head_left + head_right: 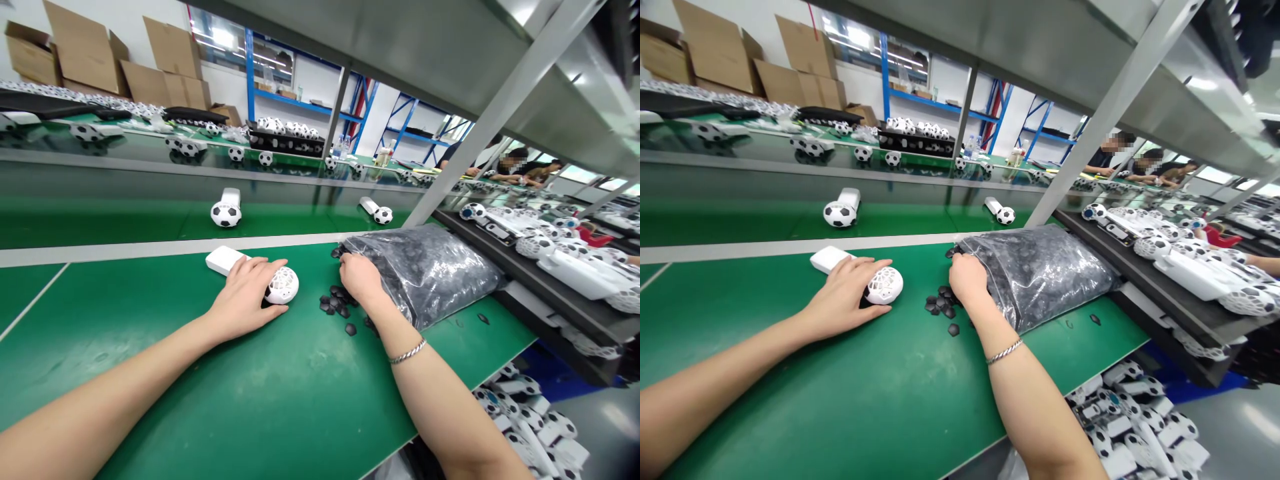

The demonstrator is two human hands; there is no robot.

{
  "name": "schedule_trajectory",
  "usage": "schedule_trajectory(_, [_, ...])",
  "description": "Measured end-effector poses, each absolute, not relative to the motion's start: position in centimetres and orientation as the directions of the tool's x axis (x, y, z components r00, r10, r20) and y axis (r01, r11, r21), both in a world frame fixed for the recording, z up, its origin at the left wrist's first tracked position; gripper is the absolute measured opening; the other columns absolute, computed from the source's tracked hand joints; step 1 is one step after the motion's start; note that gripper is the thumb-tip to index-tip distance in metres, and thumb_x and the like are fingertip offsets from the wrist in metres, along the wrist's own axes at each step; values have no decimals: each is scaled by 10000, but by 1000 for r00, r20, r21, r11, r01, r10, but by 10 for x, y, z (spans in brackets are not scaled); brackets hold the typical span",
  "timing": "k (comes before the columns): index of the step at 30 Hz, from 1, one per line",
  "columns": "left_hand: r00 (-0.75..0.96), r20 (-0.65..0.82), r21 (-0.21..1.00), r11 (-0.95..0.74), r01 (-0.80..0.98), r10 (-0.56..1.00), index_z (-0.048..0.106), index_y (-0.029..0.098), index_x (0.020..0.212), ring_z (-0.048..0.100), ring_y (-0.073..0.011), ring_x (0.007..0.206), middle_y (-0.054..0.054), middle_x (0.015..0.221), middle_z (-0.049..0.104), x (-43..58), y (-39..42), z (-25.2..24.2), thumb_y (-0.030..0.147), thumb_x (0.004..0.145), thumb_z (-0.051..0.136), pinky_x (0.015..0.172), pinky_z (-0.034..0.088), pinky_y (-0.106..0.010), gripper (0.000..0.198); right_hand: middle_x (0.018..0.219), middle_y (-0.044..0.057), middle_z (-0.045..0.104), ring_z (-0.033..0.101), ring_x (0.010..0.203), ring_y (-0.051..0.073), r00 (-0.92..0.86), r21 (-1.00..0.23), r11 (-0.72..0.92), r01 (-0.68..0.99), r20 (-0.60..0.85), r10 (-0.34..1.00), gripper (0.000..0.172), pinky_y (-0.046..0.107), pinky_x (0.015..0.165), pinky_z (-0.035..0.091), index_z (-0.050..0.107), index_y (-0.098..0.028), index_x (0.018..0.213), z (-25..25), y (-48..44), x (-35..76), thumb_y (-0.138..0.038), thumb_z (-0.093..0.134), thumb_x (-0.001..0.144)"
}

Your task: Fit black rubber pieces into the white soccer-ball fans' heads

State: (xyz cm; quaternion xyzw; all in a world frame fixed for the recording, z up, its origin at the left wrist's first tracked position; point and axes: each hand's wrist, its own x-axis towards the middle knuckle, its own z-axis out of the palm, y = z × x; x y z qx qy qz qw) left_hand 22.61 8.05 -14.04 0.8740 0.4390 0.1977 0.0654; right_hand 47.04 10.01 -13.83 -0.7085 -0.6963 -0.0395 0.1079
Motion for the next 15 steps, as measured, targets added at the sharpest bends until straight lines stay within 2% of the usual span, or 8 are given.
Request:
schedule_trajectory(4, [538,288,299,-608,735,792,322,229,1296,348,-299,1179,-83,1172,524,226,80,-140,456,688,576,1023,168,-487,697,991,108,614,555,964,185,-60,-181,102,978,223,973,283,283,846,410,594,-151,1047,-134,94,463,-137,399,843])
schedule_trajectory(6, [539,291,298,-610,734,791,317,224,1304,345,-294,1181,-83,1184,517,226,80,-141,458,688,581,1024,171,-481,709,962,51,631,570,910,143,-158,-340,249,907,274,949,226,248,822,426,601,-182,999,-129,87,454,-180,434,846])
schedule_trajectory(8, [541,295,301,-614,730,788,308,221,1311,341,-290,1183,-83,1196,510,226,80,-141,454,689,584,1024,173,-479,719,904,22,642,577,843,126,-241,-513,404,757,355,903,169,243,773,444,606,-189,932,-123,78,444,-210,466,840])
schedule_trajectory(10, [541,304,307,-618,724,785,310,221,1311,343,-287,1183,-82,1199,509,226,79,-141,454,689,586,1024,173,-477,719,857,16,634,570,812,125,-297,-605,499,620,408,863,131,250,728,452,616,-196,876,-119,70,435,-233,501,826])
schedule_trajectory(12, [539,310,316,-620,718,783,318,219,1307,348,-285,1179,-80,1191,513,226,80,-141,471,683,589,1024,171,-475,726,837,17,617,559,814,129,-339,-649,538,538,417,843,106,257,716,453,633,-204,841,-117,63,427,-246,543,802])
schedule_trajectory(15, [536,298,336,-613,716,790,336,216,1305,358,-290,1170,-82,1180,528,226,81,-139,531,671,580,1015,184,-473,749,802,12,592,550,780,121,-381,-725,513,460,361,851,82,260,709,458,643,-202,814,-121,58,417,-242,585,771])
